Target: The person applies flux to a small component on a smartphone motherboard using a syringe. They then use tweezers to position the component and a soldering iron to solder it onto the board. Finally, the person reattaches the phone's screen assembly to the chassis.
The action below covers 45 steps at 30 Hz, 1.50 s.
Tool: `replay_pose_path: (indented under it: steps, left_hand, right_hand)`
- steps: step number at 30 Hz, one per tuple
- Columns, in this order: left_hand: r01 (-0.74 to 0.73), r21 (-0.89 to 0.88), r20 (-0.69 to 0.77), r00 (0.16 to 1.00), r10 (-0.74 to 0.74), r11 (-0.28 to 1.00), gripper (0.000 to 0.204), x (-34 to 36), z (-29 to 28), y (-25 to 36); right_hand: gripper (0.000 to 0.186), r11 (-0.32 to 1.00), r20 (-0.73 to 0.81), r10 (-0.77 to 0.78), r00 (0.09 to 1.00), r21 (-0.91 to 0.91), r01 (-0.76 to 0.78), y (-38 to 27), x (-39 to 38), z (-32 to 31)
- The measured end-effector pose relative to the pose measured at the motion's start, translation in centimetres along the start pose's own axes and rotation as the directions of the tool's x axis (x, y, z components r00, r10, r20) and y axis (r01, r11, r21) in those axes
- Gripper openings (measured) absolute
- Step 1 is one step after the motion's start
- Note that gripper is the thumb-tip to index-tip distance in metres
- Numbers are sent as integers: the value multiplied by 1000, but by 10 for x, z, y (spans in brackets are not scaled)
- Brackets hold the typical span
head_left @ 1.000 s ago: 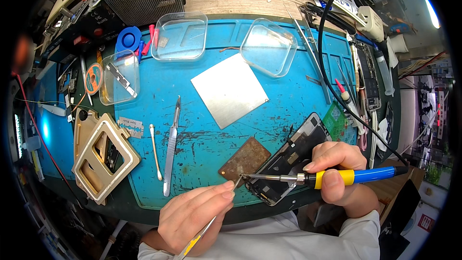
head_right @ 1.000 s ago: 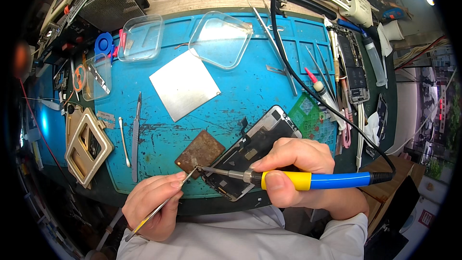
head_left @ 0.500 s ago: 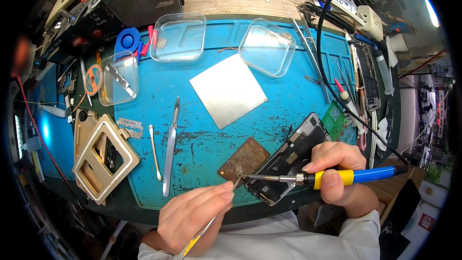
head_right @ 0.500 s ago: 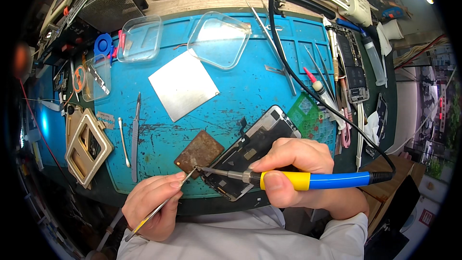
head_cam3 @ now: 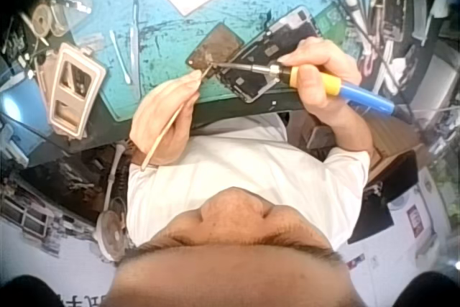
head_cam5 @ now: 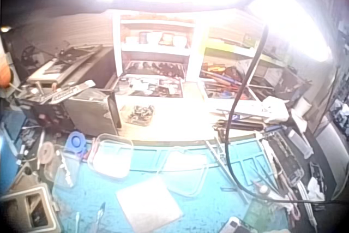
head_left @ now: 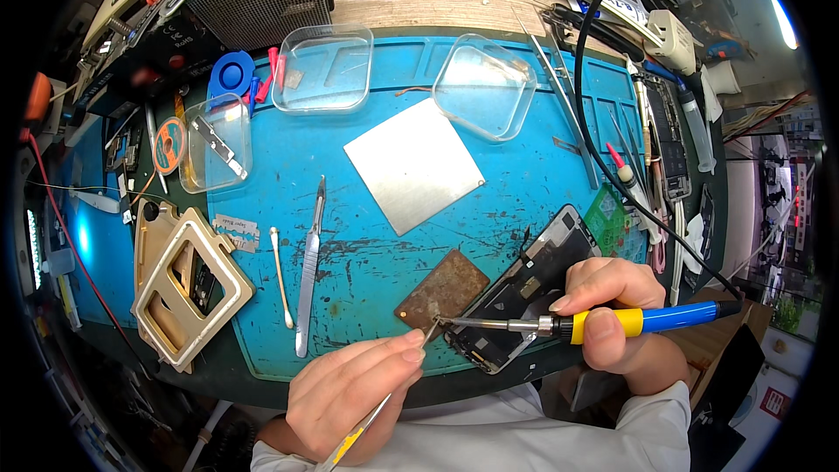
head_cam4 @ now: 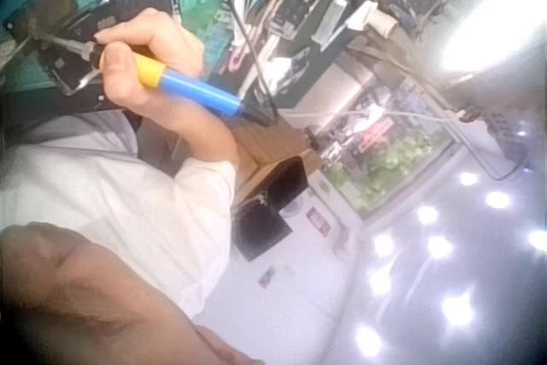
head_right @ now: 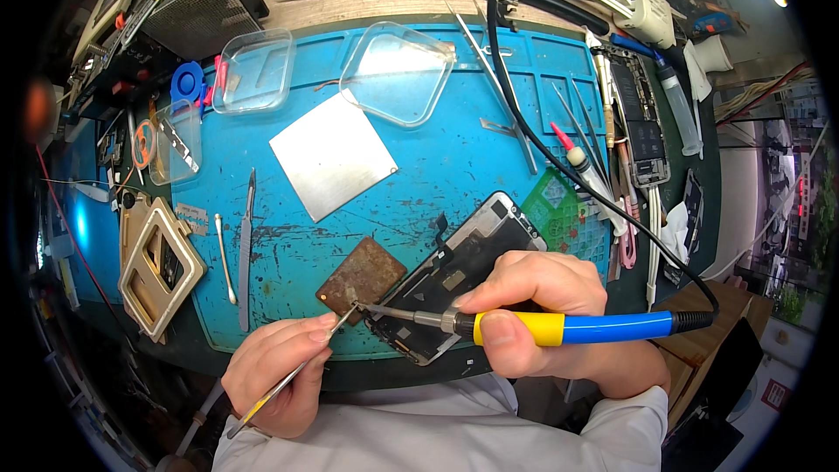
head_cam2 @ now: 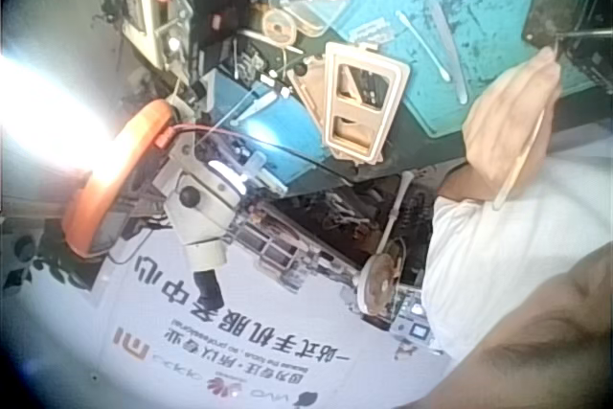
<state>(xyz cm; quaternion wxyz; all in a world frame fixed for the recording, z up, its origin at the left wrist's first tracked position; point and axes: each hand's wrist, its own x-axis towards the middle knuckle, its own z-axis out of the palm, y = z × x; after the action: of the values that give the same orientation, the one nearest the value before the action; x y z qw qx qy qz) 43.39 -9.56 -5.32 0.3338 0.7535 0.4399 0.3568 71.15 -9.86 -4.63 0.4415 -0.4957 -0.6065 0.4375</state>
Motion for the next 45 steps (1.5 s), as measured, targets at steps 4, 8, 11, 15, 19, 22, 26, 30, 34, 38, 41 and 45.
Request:
replay_pose_path:
  steps: [4,8,11,15,19,22,26,30,34,38,41,45]
  left_hand:
    - [0,-3,-5,1000,0,1000,18,0,1,0]
    - [3,4,-8,1000,-3,1000,17,0,1,0]
    - [7,10,-5,1000,-6,1000,17,0,1,1]
    - [7,9,-10,1000,-7,1000,16,0,1,1]
    - [14,6,-5,1000,-14,1000,16,0,1,2]
    - [10,2,-3,1000,-10,1000,17,0,1,2]
    - [3,-5,4,1000,-3,1000,17,1,1,1]
    - [7,-4,5,1000,-7,1000,18,1,0,1]
    - [-5,-3,0,1000,5,1000,18,0,1,0]
    - [1,-3,4,1000,-1,1000,18,1,0,1]
    - [-3,-2,4,1000,3,1000,18,0,0,0]
    - [-13,0,9,1000,13,1000,19,-1,0,-1]
  right_hand:
    - [22,1000,-4,-2,1000,-5,2,0,0,0]
    - [22,1000,-5,-5,1000,-10,5,1,0,0]
    - [22,1000,-2,1,1000,-12,-1,0,0,0]
    - [22,1000,-23,-11,1000,10,11,3,-1,1]
    - [22,1000,-6,-9,1000,-2,9,2,-1,0]
    - [22,1000,-2,-6,1000,-2,6,2,-1,-1]
    - [20,1000,-10,-7,1000,9,7,2,-1,0]
    - [18,1000,-3,-20,1000,0,20,2,0,0]
    - [18,1000,7,-26,1000,-12,26,2,0,-1]
    - [18,1000,5,-15,1000,-8,15,2,0,-1]
    - [19,1000,5,-16,1000,-6,16,2,0,-2]
    - [20,1000,-2,-28,1000,-13,28,3,-1,-1]
